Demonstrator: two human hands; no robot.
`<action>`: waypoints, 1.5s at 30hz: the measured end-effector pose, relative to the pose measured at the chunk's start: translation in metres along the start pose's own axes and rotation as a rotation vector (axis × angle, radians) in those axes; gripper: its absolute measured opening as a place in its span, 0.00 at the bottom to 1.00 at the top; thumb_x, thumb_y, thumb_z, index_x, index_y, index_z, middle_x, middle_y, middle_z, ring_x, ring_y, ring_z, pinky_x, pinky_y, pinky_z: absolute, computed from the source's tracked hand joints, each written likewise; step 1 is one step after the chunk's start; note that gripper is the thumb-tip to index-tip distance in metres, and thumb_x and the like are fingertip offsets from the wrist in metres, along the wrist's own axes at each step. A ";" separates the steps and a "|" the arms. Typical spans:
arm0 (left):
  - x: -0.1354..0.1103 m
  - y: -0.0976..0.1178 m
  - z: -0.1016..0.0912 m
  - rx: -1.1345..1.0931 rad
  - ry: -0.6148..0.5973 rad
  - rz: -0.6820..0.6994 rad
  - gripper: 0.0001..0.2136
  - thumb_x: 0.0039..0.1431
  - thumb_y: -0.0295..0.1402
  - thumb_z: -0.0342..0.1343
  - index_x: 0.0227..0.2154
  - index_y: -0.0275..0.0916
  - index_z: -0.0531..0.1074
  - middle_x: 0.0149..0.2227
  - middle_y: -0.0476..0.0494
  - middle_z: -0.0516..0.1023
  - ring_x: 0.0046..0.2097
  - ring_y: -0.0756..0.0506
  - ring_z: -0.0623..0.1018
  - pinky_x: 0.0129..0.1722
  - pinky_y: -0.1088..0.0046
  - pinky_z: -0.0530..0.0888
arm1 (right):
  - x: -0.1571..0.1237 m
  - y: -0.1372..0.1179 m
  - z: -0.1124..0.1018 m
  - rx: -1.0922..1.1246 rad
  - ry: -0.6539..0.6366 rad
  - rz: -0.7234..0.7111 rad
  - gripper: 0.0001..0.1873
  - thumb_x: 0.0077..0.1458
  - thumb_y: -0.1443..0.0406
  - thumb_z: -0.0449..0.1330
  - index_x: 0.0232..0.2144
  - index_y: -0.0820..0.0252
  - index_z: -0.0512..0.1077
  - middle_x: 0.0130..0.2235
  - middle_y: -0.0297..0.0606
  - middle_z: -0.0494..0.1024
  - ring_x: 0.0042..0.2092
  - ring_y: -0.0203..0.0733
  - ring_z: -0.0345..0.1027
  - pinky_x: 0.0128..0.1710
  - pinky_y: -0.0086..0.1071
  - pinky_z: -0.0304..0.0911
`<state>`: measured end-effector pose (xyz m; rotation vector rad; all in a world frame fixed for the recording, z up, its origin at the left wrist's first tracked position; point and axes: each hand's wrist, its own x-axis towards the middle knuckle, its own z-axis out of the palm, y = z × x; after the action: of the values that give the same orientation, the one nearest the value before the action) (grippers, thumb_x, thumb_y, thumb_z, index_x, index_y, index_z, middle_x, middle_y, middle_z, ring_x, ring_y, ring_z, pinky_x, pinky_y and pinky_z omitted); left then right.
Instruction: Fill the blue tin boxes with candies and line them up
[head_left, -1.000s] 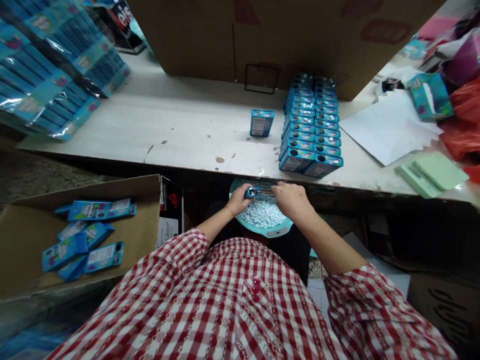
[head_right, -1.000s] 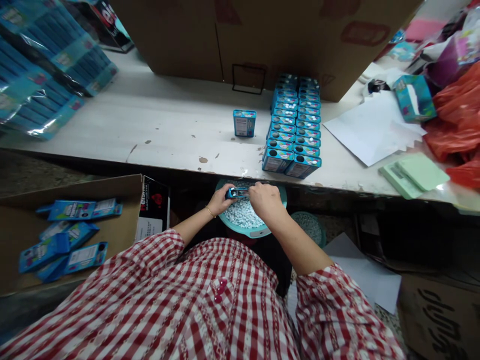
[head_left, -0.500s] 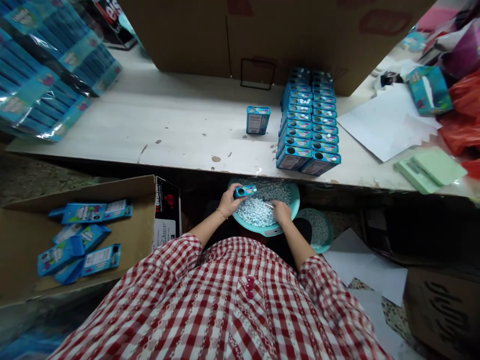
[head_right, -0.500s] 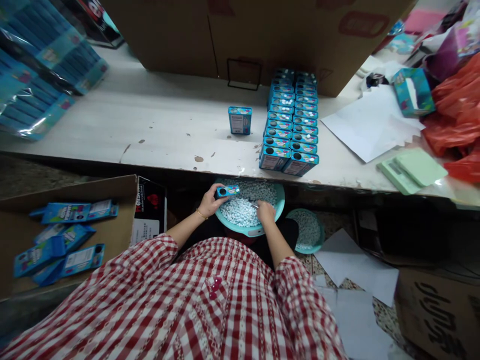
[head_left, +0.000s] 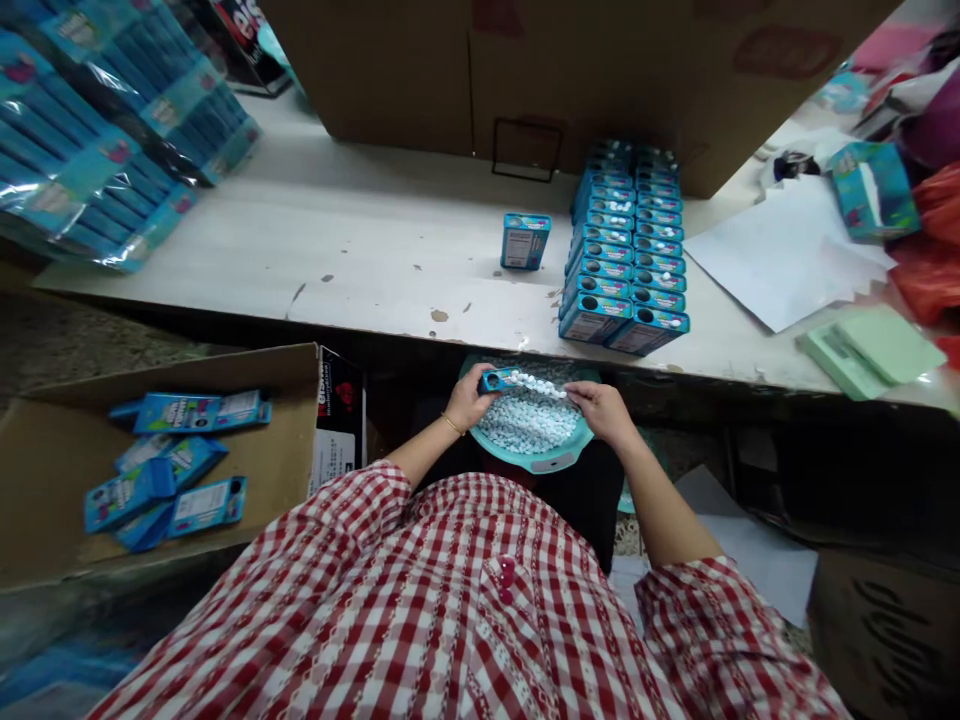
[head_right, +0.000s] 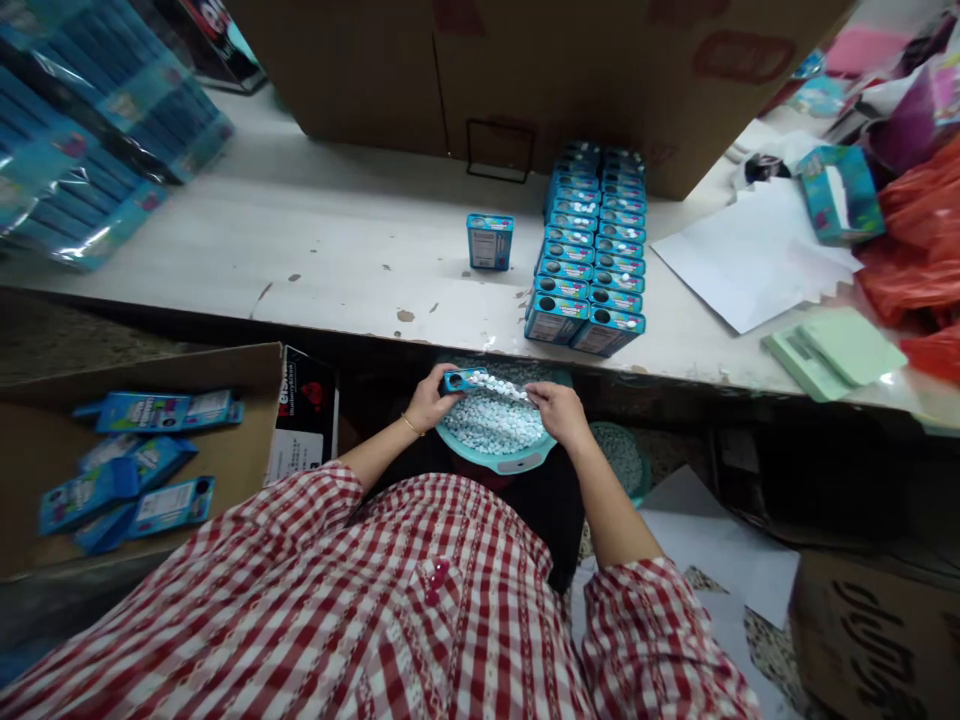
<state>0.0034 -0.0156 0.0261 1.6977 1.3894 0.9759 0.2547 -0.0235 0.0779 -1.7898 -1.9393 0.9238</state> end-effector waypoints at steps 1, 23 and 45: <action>0.000 0.002 0.003 0.012 -0.016 0.015 0.18 0.46 0.29 0.58 0.42 0.38 0.65 0.38 0.46 0.73 0.40 0.46 0.73 0.43 0.70 0.69 | -0.001 -0.014 -0.007 -0.106 -0.017 -0.017 0.16 0.53 0.64 0.51 0.40 0.56 0.76 0.42 0.37 0.77 0.44 0.41 0.69 0.42 0.30 0.62; 0.075 0.061 -0.042 -0.105 0.198 0.295 0.19 0.46 0.32 0.61 0.42 0.38 0.66 0.42 0.43 0.70 0.45 0.46 0.71 0.47 0.68 0.68 | -0.056 -0.013 -0.059 -0.059 0.405 -0.184 0.18 0.57 0.59 0.50 0.41 0.61 0.74 0.36 0.40 0.77 0.37 0.39 0.70 0.39 0.30 0.63; 0.025 -0.051 -0.219 0.314 0.900 -0.158 0.10 0.53 0.25 0.53 0.39 0.37 0.63 0.43 0.39 0.66 0.48 0.46 0.68 0.49 0.68 0.66 | -0.047 0.073 0.048 -0.104 0.063 0.245 0.33 0.42 0.47 0.51 0.41 0.65 0.75 0.38 0.47 0.78 0.39 0.52 0.72 0.31 0.34 0.66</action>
<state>-0.2102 0.0322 0.0828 1.3478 2.3056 1.5913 0.2857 -0.0807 0.0027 -2.1264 -1.7873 0.8421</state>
